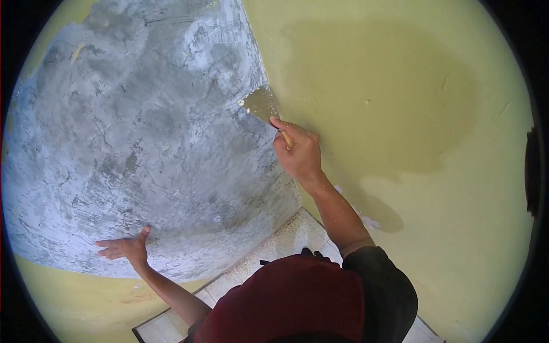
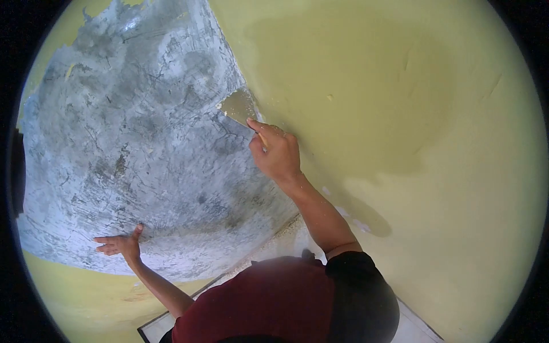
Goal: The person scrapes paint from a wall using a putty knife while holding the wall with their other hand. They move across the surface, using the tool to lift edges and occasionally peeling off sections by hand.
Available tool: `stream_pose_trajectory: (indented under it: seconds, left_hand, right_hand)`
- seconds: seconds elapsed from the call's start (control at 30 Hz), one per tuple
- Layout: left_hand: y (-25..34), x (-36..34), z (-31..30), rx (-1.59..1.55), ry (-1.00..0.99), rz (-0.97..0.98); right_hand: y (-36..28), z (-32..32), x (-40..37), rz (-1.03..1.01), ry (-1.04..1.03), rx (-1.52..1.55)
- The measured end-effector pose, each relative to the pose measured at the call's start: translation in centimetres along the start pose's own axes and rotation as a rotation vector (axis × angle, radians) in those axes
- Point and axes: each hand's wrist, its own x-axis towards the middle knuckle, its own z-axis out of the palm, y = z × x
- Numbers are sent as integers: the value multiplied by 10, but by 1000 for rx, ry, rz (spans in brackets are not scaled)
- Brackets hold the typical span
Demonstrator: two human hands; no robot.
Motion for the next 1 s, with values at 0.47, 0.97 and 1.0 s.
stream_pose_trajectory:
  seconds: [0.47, 0.97, 1.0]
  left_hand:
    - [0, 1, -2, 0, -1, -12]
    - [8, 1, -6, -5, -8, -22]
    - [8, 1, -5, -2, -4, -26]
  right_hand:
    - [2, -5, -10, 147, 43, 182]
    - [-14, 1, 11, 80, 39, 185]
    - [-10, -1, 3, 75, 39, 185]
